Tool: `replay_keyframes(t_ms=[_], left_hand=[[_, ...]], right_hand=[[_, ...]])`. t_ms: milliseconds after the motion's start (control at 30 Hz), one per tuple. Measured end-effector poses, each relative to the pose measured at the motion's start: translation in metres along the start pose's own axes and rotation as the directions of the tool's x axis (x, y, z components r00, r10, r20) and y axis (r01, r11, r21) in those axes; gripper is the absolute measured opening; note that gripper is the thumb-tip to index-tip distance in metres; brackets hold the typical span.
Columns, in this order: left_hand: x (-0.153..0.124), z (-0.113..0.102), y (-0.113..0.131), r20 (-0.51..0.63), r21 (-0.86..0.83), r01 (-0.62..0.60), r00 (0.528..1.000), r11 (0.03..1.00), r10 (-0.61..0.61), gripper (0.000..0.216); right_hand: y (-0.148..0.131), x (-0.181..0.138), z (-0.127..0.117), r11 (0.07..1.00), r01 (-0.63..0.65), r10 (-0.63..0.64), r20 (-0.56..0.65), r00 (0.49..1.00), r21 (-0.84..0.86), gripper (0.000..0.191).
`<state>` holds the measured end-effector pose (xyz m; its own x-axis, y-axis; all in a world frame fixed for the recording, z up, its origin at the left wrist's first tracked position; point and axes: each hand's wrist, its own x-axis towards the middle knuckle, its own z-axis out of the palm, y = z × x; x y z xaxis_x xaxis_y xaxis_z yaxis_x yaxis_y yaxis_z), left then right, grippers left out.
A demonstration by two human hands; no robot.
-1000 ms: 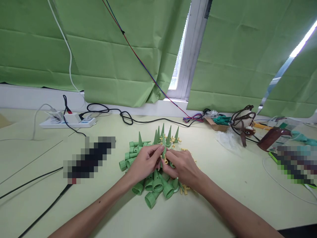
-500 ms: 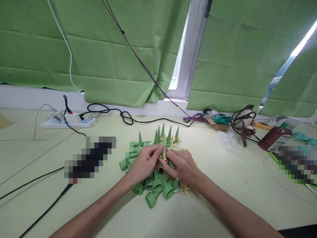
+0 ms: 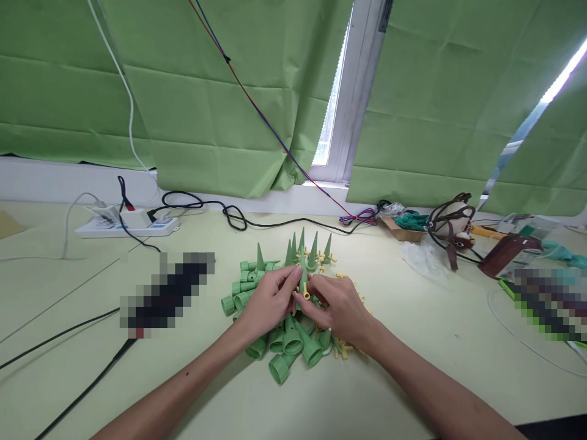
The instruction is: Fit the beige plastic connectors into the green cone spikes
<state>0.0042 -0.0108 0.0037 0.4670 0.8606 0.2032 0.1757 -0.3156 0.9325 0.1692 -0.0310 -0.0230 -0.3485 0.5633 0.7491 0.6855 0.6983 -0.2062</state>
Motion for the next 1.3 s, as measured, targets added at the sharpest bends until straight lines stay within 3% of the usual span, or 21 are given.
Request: replay_keyframes(t_ms=[433, 667, 767, 867, 1000, 1133, 1300], left_hand=[[0.001, 0.000, -0.003, -0.020, -0.043, -0.004, 1.000, 0.999, 0.003, 0.038], [0.003, -0.001, -0.004, -0.078, -0.091, 0.068, 0.994, 0.994, -0.075, 0.035], [0.005, -0.002, -0.005, -0.110, -0.063, 0.059, 0.992, 0.996, -0.066, 0.039], [0.005, -0.005, -0.006, -0.145, 0.025, 0.042, 0.989, 0.999, -0.038, 0.040], [0.003, -0.007, -0.005, -0.167, 0.295, -0.021, 0.983, 0.955, 0.073, 0.044], [0.002, -0.007, -0.008, -0.089, 0.528, -0.094, 0.982, 0.844, 0.165, 0.036], [0.003, -0.007, -0.011, -0.041, 0.632, -0.130, 0.979, 0.764, 0.200, 0.034]], right_hand=[[0.001, -0.001, 0.000, 0.999, -0.032, 0.031, 0.015, 0.999, 0.030, 0.031], [0.007, 0.000, -0.002, 0.981, -0.170, 0.159, 0.115, 0.981, 0.089, 0.028], [0.010, 0.002, -0.003, 0.974, -0.199, 0.187, 0.104, 0.977, 0.113, 0.023], [0.015, 0.004, -0.005, 0.950, -0.279, 0.277, 0.030, 0.960, 0.141, 0.022], [0.026, 0.004, -0.007, 0.921, -0.347, 0.362, -0.058, 0.931, 0.178, 0.020], [0.032, 0.004, -0.006, 0.917, -0.335, 0.351, -0.043, 0.935, 0.215, 0.021], [0.032, 0.004, -0.004, 0.910, -0.331, 0.344, -0.010, 0.939, 0.249, 0.024]])
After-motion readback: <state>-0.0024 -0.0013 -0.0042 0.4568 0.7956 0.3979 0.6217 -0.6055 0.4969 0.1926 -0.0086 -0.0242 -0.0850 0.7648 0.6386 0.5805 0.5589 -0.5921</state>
